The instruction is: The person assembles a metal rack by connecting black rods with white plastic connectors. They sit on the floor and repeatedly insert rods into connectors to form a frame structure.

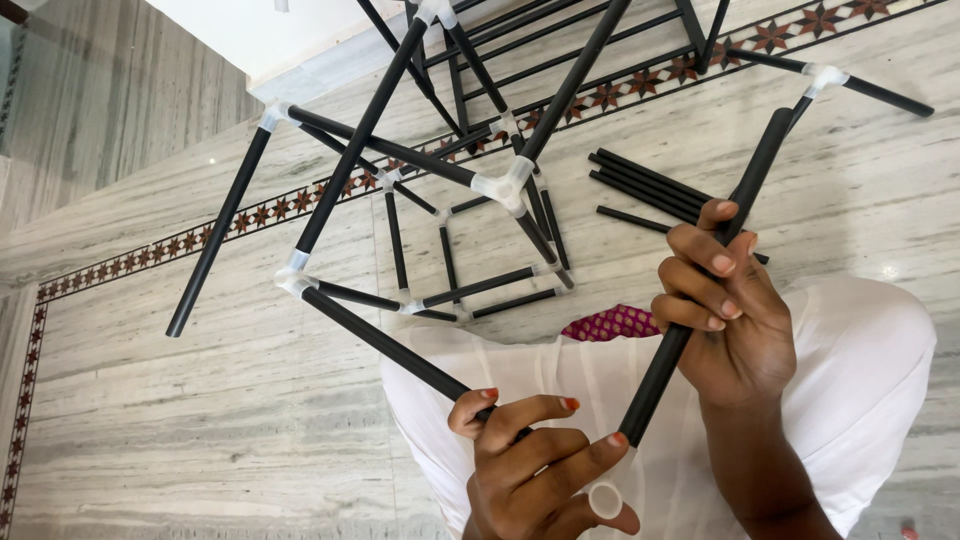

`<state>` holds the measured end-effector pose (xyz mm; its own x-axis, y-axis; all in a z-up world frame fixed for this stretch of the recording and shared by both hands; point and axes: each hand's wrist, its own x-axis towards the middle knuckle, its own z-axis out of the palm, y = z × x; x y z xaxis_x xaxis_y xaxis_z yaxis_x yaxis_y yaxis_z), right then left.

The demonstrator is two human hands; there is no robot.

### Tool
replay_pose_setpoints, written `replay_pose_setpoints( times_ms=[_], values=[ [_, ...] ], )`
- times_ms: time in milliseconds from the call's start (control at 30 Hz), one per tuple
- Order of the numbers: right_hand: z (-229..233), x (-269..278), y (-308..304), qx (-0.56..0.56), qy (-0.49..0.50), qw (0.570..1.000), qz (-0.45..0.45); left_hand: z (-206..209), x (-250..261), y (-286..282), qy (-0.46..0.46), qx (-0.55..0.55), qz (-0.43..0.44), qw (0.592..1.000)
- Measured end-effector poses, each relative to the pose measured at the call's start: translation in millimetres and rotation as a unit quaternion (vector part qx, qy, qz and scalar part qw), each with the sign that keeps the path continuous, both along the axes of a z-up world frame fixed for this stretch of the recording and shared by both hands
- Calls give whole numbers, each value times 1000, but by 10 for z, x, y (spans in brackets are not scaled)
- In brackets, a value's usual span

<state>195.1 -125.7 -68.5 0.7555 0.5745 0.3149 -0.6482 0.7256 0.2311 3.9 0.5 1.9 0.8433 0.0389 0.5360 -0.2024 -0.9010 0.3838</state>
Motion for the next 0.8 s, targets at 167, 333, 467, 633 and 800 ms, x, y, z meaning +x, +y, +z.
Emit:
replay_pose_setpoints(
  times_ms=[167, 333, 467, 633, 800],
  values=[
    [27, -37, 65, -3, 2, 1000, 1, 28, -31, -118, 69, -25, 45, 996],
    [36, -94, 102, 14, 20, 1000, 10, -90, -49, -147, 130, -89, 20, 987],
    [45, -83, 117, 12, 9, 1000, 6, -217, -27, -143, 59, -89, -4, 994],
    [69, -18, 122, 0, -28, 1000, 4, -317, -1, -149, 47, -83, -17, 995],
    [82, 93, 115, -15, -72, 997, 13, -384, 81, -120, 13, -51, -14, 999]
  ],
)
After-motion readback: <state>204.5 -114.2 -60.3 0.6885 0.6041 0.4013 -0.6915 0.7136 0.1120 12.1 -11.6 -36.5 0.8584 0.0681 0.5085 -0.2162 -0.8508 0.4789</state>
